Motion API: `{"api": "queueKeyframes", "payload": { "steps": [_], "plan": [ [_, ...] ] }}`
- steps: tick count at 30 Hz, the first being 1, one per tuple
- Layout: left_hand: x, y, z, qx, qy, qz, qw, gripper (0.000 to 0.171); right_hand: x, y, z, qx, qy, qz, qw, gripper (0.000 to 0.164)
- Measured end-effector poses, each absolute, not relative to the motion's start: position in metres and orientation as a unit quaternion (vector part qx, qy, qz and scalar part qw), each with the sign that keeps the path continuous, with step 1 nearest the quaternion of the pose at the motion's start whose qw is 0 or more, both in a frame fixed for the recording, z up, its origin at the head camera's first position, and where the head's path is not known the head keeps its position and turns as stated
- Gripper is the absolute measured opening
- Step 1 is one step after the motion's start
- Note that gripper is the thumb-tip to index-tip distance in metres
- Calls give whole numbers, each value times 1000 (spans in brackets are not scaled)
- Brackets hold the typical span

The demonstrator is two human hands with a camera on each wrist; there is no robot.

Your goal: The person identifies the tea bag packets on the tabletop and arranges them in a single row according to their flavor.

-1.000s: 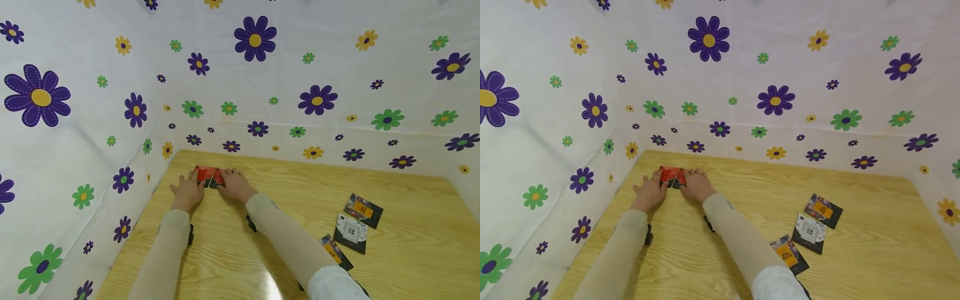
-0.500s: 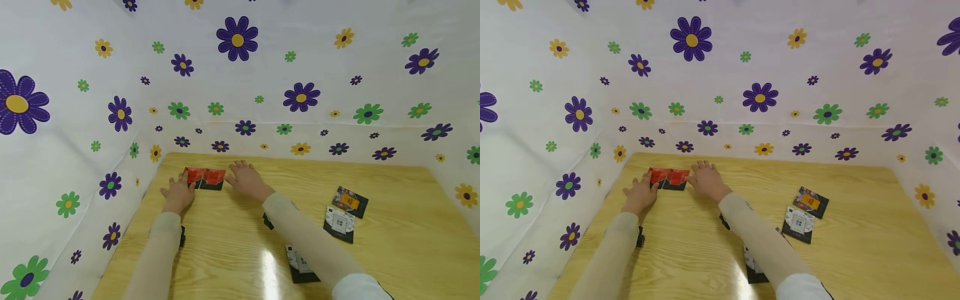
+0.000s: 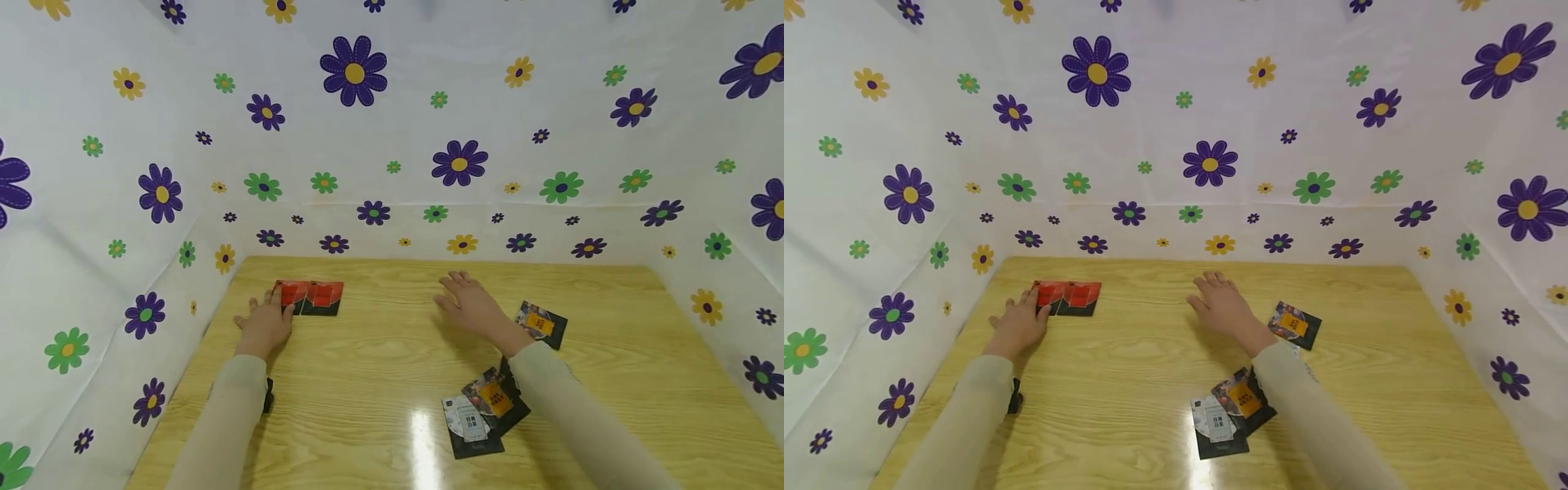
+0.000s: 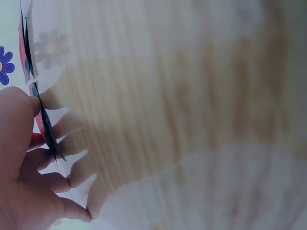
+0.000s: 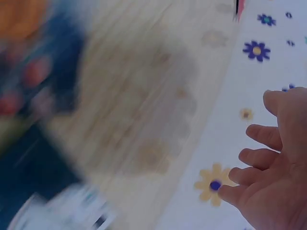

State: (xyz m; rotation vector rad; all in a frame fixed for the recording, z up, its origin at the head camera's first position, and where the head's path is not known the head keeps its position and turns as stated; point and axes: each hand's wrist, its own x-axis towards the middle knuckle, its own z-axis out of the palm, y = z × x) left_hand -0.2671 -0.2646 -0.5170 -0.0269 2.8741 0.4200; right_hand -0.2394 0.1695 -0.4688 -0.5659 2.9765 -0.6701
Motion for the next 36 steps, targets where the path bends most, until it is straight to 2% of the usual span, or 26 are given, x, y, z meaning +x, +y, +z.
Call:
{"api": "queueKeyframes", "payload": {
  "steps": [8,17,25,36],
  "plan": [
    [-259,-262,-516,-7,983,143,117,69,-214,248,-477,-161,966,-202,16,50],
    [-259,-262,-519,-8,982,151,116,69,-199,307,-487,-139,974,-179,-3,46],
    [-262,-265,-521,-10,981,149,121,71,-190,337,-493,-144,977,-156,3,42],
    [-263,-264,-518,-12,983,145,116,70,-187,347,-501,-161,980,-120,-5,42]
  ]
}}
